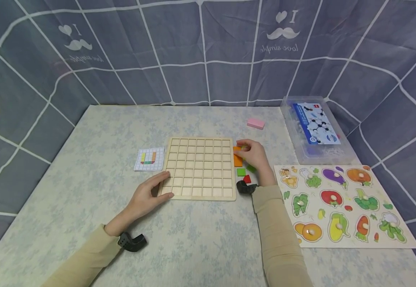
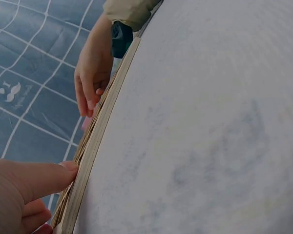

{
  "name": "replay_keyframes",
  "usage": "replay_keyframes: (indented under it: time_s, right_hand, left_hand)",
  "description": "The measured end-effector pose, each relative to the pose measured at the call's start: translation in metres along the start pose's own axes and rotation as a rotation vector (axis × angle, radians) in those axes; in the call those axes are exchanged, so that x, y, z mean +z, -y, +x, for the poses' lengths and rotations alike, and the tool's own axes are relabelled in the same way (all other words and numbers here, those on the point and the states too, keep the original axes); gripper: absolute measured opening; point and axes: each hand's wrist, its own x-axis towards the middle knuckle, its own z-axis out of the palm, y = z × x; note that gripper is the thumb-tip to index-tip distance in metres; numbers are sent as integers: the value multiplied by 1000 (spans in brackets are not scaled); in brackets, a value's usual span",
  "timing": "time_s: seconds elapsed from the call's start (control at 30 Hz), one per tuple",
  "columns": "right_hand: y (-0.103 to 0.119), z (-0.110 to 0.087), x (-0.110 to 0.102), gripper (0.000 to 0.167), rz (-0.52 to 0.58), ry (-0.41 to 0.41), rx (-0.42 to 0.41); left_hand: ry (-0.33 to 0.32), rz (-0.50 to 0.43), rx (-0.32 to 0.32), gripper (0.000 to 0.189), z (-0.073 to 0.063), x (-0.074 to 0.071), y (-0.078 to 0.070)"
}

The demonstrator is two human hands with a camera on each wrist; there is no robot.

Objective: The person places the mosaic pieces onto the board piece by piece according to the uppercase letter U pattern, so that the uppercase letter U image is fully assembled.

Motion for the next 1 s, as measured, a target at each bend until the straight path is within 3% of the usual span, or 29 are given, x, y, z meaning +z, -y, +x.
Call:
replay_keyframes:
  time_s: [0.43,1.0]
  right_hand:
    - [-2,1,3,35,-51,-8,-19]
    - [0,1,2,25,12,-49,-28]
  left_hand:
    - [2,7,5,62,0,1,1]
    - [5,14,3,62,0,0,0]
